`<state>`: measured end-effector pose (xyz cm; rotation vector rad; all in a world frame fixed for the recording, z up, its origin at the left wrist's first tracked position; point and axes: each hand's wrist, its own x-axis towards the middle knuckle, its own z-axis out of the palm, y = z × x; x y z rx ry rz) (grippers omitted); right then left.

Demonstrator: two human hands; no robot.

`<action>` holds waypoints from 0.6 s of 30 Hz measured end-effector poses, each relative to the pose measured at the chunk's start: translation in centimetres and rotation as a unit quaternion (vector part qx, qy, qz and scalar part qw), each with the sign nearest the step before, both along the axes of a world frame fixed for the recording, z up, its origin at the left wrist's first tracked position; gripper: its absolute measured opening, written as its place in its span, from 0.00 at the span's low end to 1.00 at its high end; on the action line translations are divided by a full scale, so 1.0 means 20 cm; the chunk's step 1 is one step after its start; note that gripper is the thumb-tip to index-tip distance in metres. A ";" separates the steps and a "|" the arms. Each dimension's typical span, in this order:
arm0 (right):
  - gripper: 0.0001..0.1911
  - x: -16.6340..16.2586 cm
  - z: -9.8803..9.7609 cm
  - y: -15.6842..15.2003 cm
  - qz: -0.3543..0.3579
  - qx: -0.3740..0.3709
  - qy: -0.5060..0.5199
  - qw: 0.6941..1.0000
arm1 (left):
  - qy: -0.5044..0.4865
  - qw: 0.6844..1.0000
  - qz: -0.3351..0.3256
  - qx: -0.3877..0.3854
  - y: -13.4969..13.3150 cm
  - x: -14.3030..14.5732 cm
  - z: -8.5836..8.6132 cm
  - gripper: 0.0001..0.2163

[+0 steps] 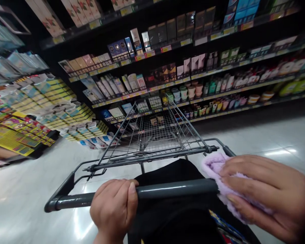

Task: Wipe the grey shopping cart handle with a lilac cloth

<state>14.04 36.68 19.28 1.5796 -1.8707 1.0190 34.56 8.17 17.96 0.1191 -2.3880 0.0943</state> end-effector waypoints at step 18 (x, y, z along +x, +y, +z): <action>0.09 0.07 -0.06 -0.20 -0.008 -0.024 -0.065 0.998 | -0.083 0.983 -0.136 0.092 0.42 -0.35 0.07 0.09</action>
